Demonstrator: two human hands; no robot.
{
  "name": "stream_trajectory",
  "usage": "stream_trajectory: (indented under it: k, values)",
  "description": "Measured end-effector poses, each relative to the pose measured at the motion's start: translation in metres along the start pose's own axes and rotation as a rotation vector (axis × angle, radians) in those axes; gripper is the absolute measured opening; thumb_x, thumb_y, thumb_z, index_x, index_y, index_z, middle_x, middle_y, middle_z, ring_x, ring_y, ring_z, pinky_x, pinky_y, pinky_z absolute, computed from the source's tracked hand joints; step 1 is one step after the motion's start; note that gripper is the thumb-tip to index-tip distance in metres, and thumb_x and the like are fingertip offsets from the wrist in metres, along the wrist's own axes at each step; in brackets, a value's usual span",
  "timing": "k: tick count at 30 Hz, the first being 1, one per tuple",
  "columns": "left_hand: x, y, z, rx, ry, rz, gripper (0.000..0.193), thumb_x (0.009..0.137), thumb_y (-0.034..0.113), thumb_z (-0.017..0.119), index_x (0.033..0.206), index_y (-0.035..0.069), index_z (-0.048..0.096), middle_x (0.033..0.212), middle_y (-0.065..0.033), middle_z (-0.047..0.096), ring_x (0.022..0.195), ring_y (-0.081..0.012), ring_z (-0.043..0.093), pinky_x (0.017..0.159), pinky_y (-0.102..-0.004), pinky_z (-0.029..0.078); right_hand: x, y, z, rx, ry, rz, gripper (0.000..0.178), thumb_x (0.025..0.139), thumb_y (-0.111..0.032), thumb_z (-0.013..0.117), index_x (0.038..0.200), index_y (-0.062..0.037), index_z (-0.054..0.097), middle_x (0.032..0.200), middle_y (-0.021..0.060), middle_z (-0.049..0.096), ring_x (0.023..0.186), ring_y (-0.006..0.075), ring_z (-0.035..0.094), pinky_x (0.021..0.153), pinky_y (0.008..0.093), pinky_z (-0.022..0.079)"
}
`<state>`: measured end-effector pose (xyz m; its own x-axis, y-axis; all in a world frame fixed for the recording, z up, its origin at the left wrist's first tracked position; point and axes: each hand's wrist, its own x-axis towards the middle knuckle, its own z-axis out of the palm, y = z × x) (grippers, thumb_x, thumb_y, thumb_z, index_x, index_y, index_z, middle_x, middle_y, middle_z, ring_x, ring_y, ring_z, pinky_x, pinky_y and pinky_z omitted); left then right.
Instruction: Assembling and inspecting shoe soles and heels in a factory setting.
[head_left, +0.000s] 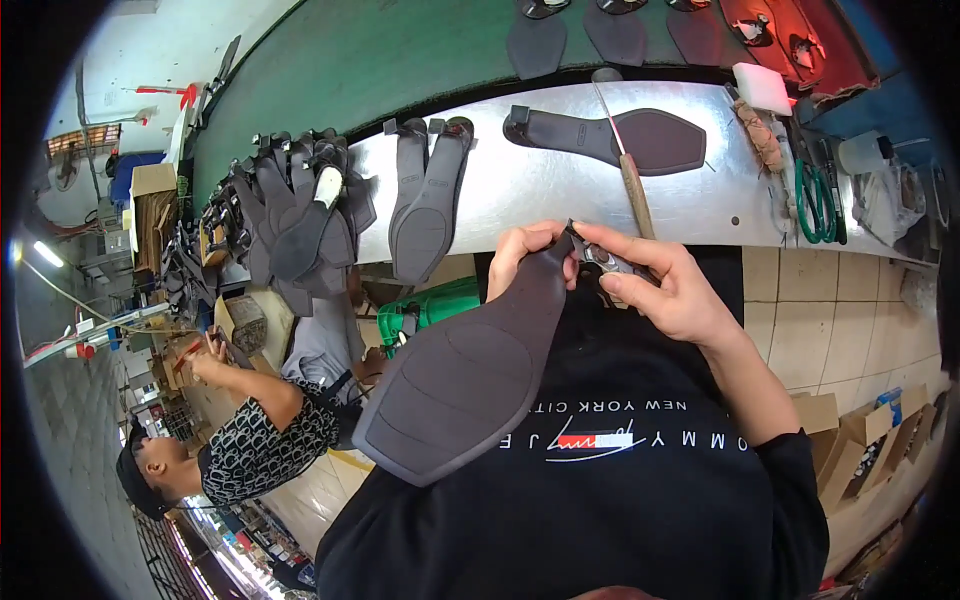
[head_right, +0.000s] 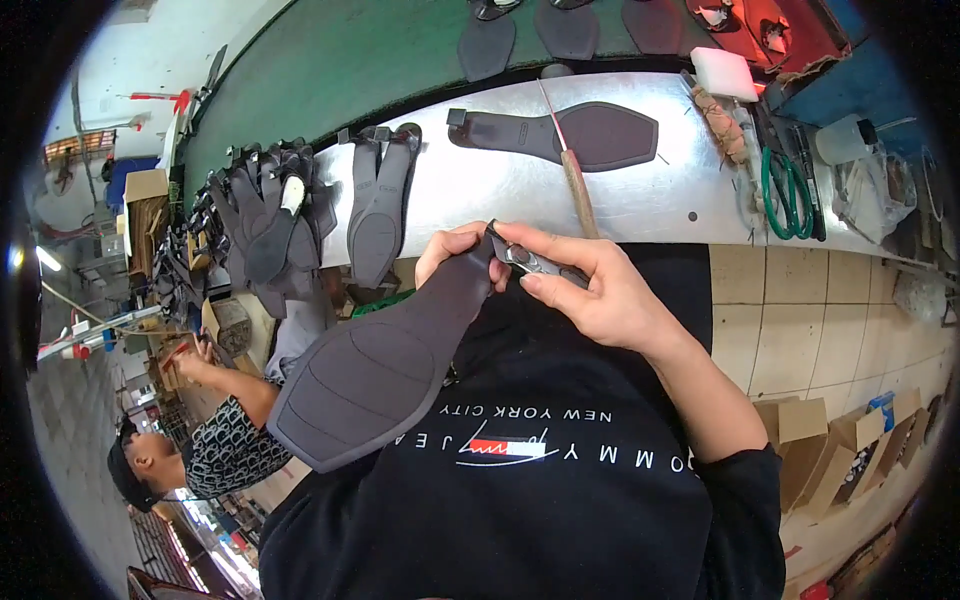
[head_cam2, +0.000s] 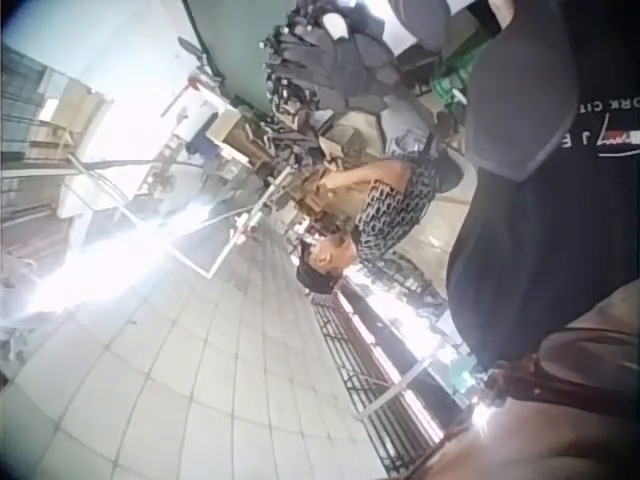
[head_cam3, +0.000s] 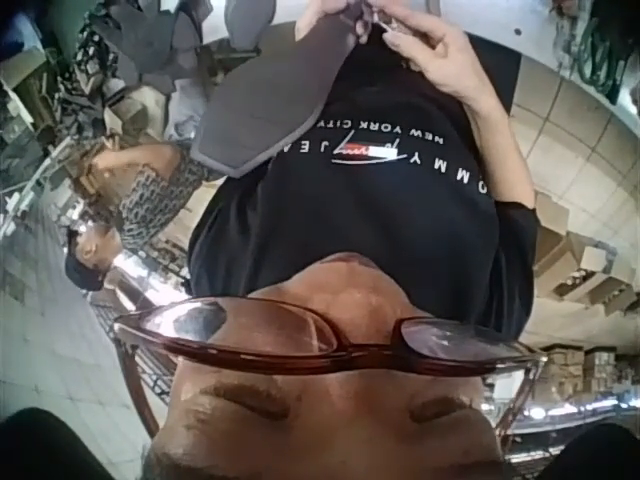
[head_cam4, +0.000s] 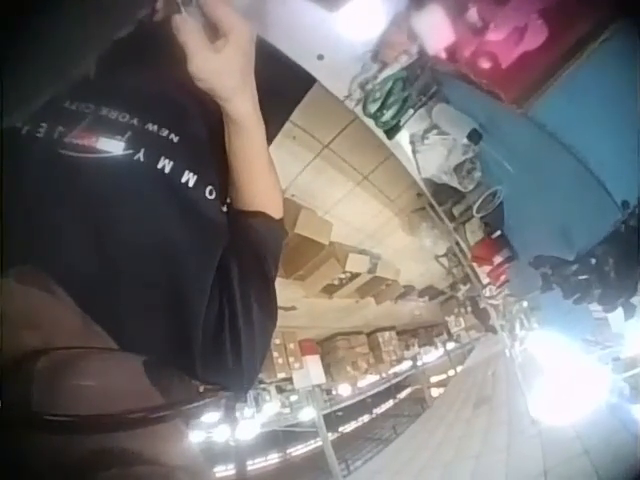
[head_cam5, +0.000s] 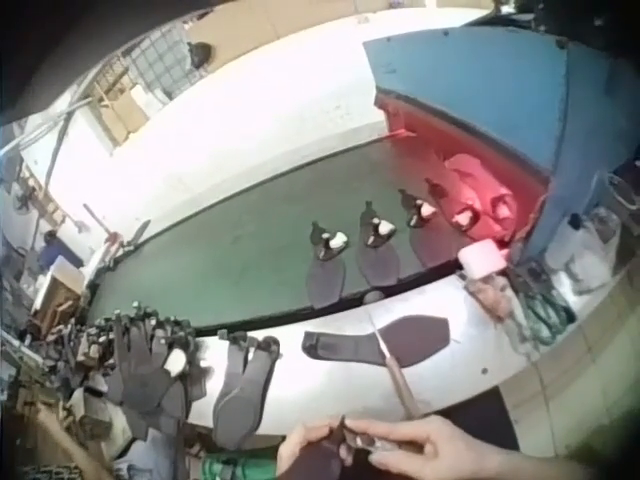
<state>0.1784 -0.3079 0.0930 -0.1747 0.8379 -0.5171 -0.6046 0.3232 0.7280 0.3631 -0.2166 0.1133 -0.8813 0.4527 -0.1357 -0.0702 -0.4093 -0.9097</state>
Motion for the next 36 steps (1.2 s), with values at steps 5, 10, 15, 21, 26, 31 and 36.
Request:
stream_trajectory:
  k: [5,10,15,21,26,31,36]
  values:
    - [-0.001,-0.005,0.005,0.028,0.095,0.019,0.037,0.088,0.026,0.038,0.093,-0.003,0.06,0.072,-0.009,0.056,0.066,-0.0184,0.052,0.063,-0.0299,0.043,-0.001,0.007,0.008,-0.16,0.141,0.017,0.044,0.089,0.0,0.056,0.133,-0.0058,0.056,0.108,0.0049,0.068,0.093,0.0087,0.059,0.084,0.0234,0.046]
    - [0.008,-0.023,-0.006,0.168,0.143,0.132,0.046,0.088,0.029,0.034,0.107,-0.005,0.058,0.071,-0.0126,0.059,0.064,-0.0245,0.056,0.063,-0.0339,0.045,0.003,0.017,0.01,-0.503,0.265,-0.189,0.049,0.084,-0.003,0.061,0.131,-0.0161,0.059,0.089,0.0085,0.067,0.072,0.0149,0.061,0.07,0.0263,0.048]
    - [0.012,-0.018,-0.007,0.063,0.107,0.015,0.046,0.089,0.031,0.034,0.107,-0.004,0.058,0.071,-0.0131,0.061,0.062,-0.0252,0.056,0.059,-0.033,0.044,0.004,0.017,0.013,-0.756,0.353,-0.266,0.051,0.081,-0.008,0.065,0.129,-0.0234,0.061,0.071,0.0086,0.057,0.062,0.0244,0.057,0.061,0.0318,0.048]
    - [0.017,-0.021,-0.01,0.072,0.194,-0.042,0.043,0.091,0.034,0.034,0.1,-0.001,0.058,0.068,-0.0112,0.06,0.062,-0.025,0.058,0.055,-0.0312,0.043,0.007,0.022,0.01,-1.186,0.373,-0.408,0.054,0.078,-0.007,0.068,0.129,-0.0236,0.061,0.071,0.0081,0.051,0.061,0.0245,0.056,0.054,0.034,0.046]
    - [0.022,-0.014,-0.007,-0.134,0.034,-0.034,0.052,0.095,0.043,0.03,0.092,-0.001,0.057,0.065,-0.0086,0.058,0.055,-0.0233,0.056,0.048,-0.0302,0.045,0.015,0.026,-0.002,-1.353,0.363,-0.571,0.053,0.078,-0.009,0.069,0.128,-0.0243,0.062,0.075,0.0074,0.05,0.06,0.0233,0.055,0.054,0.034,0.045]
    - [0.026,-0.01,-0.006,-0.118,0.021,-0.024,0.055,0.095,0.046,0.03,0.088,-0.001,0.058,0.064,-0.0083,0.058,0.054,-0.0232,0.055,0.048,-0.0303,0.045,0.02,0.03,-0.005,-1.333,0.407,-0.66,0.048,0.08,-0.012,0.067,0.126,-0.0261,0.063,0.072,0.0055,0.046,0.055,0.0226,0.052,0.05,0.034,0.044]
    - [0.027,-0.001,-0.002,-0.087,-0.024,-0.076,0.055,0.093,0.047,0.032,0.087,-0.001,0.059,0.064,-0.0085,0.058,0.053,-0.023,0.054,0.049,-0.03,0.045,0.011,0.023,0.0,-0.991,0.322,-0.432,0.046,0.083,-0.004,0.064,0.127,-0.0163,0.062,0.084,0.0072,0.059,0.066,0.0199,0.06,0.058,0.0317,0.049]
